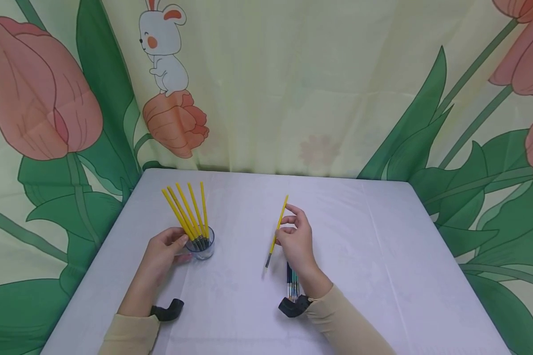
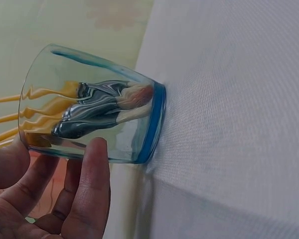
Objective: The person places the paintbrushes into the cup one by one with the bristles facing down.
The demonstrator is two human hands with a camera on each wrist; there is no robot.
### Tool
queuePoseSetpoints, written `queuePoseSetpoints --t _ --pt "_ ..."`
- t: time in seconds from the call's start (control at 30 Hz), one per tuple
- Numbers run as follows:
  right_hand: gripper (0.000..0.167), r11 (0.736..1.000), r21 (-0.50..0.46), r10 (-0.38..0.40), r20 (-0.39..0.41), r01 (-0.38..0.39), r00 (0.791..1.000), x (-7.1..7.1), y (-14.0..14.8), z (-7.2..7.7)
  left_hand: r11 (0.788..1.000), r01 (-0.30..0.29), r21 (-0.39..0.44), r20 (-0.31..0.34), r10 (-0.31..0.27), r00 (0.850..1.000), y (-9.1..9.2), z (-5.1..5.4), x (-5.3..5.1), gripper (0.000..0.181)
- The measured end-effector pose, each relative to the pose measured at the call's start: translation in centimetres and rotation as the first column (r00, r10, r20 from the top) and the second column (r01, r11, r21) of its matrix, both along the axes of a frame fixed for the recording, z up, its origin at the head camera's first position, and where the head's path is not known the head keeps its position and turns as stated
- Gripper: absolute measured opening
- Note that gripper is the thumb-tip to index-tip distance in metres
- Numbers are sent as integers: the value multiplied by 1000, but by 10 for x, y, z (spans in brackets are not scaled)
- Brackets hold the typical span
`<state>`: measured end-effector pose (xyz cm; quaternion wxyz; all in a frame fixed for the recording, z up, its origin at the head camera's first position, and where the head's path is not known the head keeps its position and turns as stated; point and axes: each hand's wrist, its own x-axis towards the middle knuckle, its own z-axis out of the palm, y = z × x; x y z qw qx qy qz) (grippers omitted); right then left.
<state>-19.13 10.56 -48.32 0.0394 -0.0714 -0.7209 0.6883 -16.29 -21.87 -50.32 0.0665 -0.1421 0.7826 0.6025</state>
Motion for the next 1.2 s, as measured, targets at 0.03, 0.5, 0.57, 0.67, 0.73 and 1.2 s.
queuePoseSetpoints --t 0.03,0.5,0.57,0.67,0.73,1.2 --pt "74 1000 -10 -2 -5 2 1000 0 -3 1 1000 1 0 2 -1 1000 0 0 0 40" --pt "74 993 -99 54 -72 -61 996 1 -46 13 1000 3 -3 18 -3 1000 0 2 1 41" --pt "74 992 -104 61 -84 -70 995 1 -51 14 1000 4 -3 15 -4 1000 0 1 1 41" --pt "74 991 -110 67 -107 -79 992 0 -57 16 1000 6 -4 12 -6 1000 0 0 1 41" --pt "74 990 -114 72 -126 -86 989 -1 -61 18 1000 9 -3 10 -9 1000 0 0 1 41" --pt "71 986 -118 95 -194 -120 976 -1 -86 26 1000 17 2 4 -17 1000 0 3 1 40"
